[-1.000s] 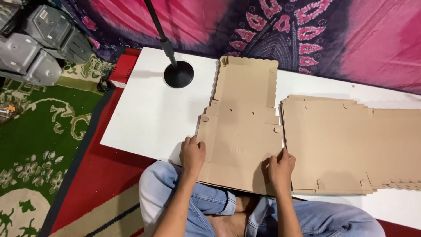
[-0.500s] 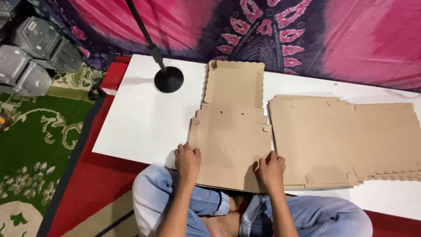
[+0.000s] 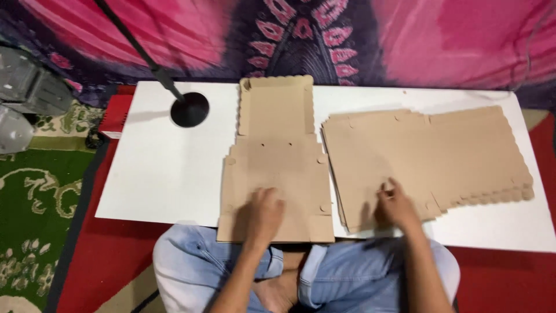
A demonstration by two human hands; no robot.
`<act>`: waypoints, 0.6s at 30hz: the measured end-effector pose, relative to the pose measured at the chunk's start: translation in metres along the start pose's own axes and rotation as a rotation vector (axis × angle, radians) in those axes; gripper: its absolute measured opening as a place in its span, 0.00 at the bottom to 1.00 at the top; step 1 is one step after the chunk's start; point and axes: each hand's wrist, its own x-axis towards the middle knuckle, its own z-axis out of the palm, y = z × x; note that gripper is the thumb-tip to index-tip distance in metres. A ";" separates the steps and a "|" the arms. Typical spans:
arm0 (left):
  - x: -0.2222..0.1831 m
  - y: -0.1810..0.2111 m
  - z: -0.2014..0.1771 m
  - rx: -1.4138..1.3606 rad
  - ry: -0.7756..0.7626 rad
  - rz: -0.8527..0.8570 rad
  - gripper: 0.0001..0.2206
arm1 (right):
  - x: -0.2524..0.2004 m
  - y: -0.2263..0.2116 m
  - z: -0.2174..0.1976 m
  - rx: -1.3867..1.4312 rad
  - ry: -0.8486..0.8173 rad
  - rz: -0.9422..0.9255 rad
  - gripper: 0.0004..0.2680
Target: Sorting and stacking flat cardboard pizza box templates into different piles on a table.
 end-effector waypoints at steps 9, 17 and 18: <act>0.012 0.164 0.029 -0.345 -0.619 -0.342 0.29 | 0.035 0.126 -0.043 -0.044 0.295 0.437 0.33; 0.013 0.163 0.054 -0.395 -0.450 -0.469 0.31 | 0.023 0.100 -0.041 -0.030 0.223 0.423 0.33; 0.012 0.166 0.050 -0.374 -0.427 -0.476 0.29 | 0.016 0.088 -0.045 -0.034 0.201 0.431 0.33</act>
